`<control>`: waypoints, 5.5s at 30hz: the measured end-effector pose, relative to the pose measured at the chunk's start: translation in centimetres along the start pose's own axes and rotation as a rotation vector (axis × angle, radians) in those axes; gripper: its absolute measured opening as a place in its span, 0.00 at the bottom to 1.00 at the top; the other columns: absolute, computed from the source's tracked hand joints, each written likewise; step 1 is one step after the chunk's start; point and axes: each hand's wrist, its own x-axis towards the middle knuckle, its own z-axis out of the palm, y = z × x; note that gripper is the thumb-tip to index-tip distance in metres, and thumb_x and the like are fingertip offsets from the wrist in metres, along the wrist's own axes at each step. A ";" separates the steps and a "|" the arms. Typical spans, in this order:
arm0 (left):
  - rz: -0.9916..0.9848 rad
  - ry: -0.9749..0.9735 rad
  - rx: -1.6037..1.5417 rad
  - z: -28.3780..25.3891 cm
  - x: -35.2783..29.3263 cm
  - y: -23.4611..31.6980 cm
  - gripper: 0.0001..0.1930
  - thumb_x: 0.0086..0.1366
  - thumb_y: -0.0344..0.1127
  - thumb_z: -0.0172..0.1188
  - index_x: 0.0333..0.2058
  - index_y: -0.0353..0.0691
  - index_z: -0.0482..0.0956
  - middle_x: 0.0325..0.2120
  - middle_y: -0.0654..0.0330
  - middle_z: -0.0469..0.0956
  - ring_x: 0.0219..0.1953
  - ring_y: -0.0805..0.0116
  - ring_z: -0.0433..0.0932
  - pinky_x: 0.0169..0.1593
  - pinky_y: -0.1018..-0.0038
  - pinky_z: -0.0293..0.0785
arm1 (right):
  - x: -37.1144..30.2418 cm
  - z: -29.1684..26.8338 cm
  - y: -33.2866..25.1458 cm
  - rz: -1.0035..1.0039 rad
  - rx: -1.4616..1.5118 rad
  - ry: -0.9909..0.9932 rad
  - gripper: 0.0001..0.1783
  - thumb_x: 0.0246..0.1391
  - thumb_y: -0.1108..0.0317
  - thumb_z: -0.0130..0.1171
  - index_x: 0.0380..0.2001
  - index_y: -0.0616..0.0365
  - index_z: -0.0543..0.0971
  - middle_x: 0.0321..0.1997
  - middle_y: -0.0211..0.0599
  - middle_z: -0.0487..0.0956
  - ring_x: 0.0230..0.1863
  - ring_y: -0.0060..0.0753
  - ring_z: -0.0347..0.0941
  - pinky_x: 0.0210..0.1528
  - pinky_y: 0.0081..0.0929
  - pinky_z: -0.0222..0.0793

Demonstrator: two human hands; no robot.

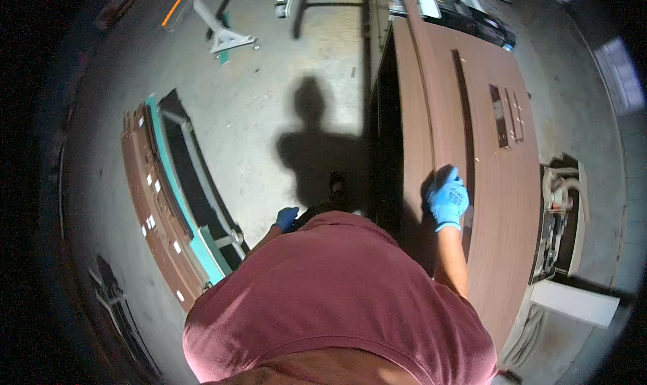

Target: The person repeatedly picks up thin wooden panels from a stack and places them onto a large work surface. They handle the panels one at a time, moving them between the stack and the table throughout the clip.

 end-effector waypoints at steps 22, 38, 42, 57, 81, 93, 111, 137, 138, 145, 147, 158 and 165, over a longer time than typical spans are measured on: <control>0.129 -0.086 0.249 -1.7 4.1 -2.6 0.28 0.69 0.57 0.54 0.32 0.32 0.84 0.30 0.48 0.85 0.33 0.55 0.83 0.40 0.57 0.76 | -5.4 1.8 4.4 0.147 0.043 0.131 0.34 0.60 0.49 0.66 0.65 0.49 0.69 0.45 0.51 0.81 0.42 0.56 0.82 0.39 0.51 0.79; -0.008 -0.150 -0.052 0.0 1.1 3.3 0.20 0.65 0.55 0.63 0.40 0.43 0.80 0.33 0.57 0.78 0.31 0.62 0.76 0.29 0.64 0.72 | -10.6 1.8 7.7 0.329 0.042 0.137 0.16 0.63 0.56 0.59 0.49 0.53 0.75 0.35 0.47 0.85 0.35 0.55 0.84 0.35 0.51 0.80; -0.031 -0.090 -0.150 0.2 0.5 2.4 0.16 0.66 0.49 0.63 0.38 0.41 0.79 0.32 0.57 0.78 0.31 0.61 0.78 0.32 0.62 0.75 | -11.3 2.2 8.3 0.324 0.004 0.171 0.16 0.64 0.59 0.56 0.49 0.56 0.76 0.34 0.47 0.85 0.34 0.53 0.85 0.34 0.50 0.80; -0.011 -0.106 0.008 -0.1 1.5 1.9 0.19 0.68 0.52 0.61 0.36 0.38 0.79 0.28 0.59 0.76 0.28 0.64 0.77 0.28 0.64 0.74 | 0.7 -2.3 4.2 0.101 -0.012 0.454 0.49 0.55 0.39 0.64 0.71 0.56 0.64 0.75 0.62 0.60 0.73 0.73 0.57 0.68 0.62 0.59; -0.008 -0.049 -0.102 0.5 1.9 0.5 0.23 0.66 0.55 0.63 0.40 0.37 0.82 0.29 0.57 0.80 0.27 0.64 0.76 0.30 0.63 0.74 | 6.1 1.6 5.6 0.177 -0.003 0.340 0.33 0.60 0.51 0.60 0.63 0.55 0.66 0.49 0.53 0.81 0.47 0.59 0.81 0.44 0.55 0.78; 0.147 -0.013 0.373 -0.2 2.2 0.8 0.30 0.63 0.59 0.60 0.43 0.31 0.84 0.38 0.42 0.85 0.38 0.50 0.85 0.43 0.58 0.79 | 5.2 2.6 6.2 0.012 -0.002 0.511 0.24 0.66 0.55 0.54 0.60 0.55 0.72 0.51 0.53 0.82 0.48 0.57 0.81 0.47 0.54 0.78; 0.087 0.081 0.258 -0.2 -2.3 -0.1 0.31 0.63 0.62 0.58 0.42 0.35 0.87 0.41 0.43 0.86 0.45 0.47 0.85 0.49 0.57 0.78 | 7.3 3.4 5.8 0.073 -0.119 0.420 0.30 0.67 0.44 0.52 0.61 0.55 0.71 0.44 0.55 0.83 0.41 0.60 0.84 0.39 0.56 0.80; 0.013 0.047 -0.124 -1.8 2.5 -4.4 0.25 0.64 0.55 0.61 0.36 0.33 0.85 0.28 0.50 0.84 0.27 0.59 0.82 0.33 0.60 0.77 | 5.9 0.9 3.8 0.107 0.014 0.389 0.27 0.63 0.49 0.58 0.57 0.55 0.70 0.47 0.50 0.81 0.46 0.55 0.81 0.45 0.51 0.77; 0.220 0.003 0.146 -1.6 2.5 -3.7 0.25 0.65 0.55 0.61 0.36 0.34 0.84 0.28 0.50 0.84 0.27 0.59 0.82 0.32 0.60 0.77 | 5.7 1.0 4.3 0.118 0.007 0.385 0.27 0.63 0.49 0.58 0.58 0.55 0.70 0.47 0.49 0.81 0.46 0.55 0.81 0.45 0.51 0.77; 0.090 0.002 0.032 -1.6 2.5 -3.0 0.25 0.66 0.54 0.60 0.41 0.32 0.83 0.30 0.49 0.84 0.28 0.57 0.83 0.33 0.59 0.78 | 5.7 -2.4 0.2 -0.165 0.061 0.565 0.39 0.53 0.50 0.67 0.64 0.58 0.69 0.72 0.57 0.66 0.74 0.59 0.59 0.74 0.54 0.54; 0.171 -0.045 0.048 -1.4 1.9 -2.3 0.25 0.67 0.54 0.61 0.43 0.32 0.82 0.32 0.50 0.84 0.28 0.57 0.83 0.33 0.59 0.78 | 8.1 -1.0 -0.9 -0.258 0.151 0.582 0.42 0.55 0.49 0.66 0.69 0.56 0.67 0.74 0.54 0.65 0.73 0.59 0.61 0.72 0.51 0.58; -0.110 0.005 -0.301 -1.3 -0.7 -0.1 0.22 0.67 0.49 0.64 0.50 0.36 0.79 0.38 0.52 0.80 0.38 0.53 0.81 0.36 0.55 0.79 | 15.7 0.8 -8.9 -0.137 0.198 0.401 0.32 0.60 0.47 0.61 0.59 0.57 0.71 0.58 0.49 0.78 0.59 0.54 0.76 0.57 0.51 0.73; -0.090 0.002 -0.226 -1.6 0.0 -0.5 0.25 0.67 0.50 0.64 0.54 0.37 0.78 0.40 0.54 0.80 0.39 0.53 0.80 0.36 0.55 0.79 | 9.4 -1.4 -5.7 -0.013 0.164 0.148 0.23 0.62 0.57 0.57 0.54 0.60 0.72 0.48 0.56 0.83 0.50 0.56 0.82 0.51 0.49 0.79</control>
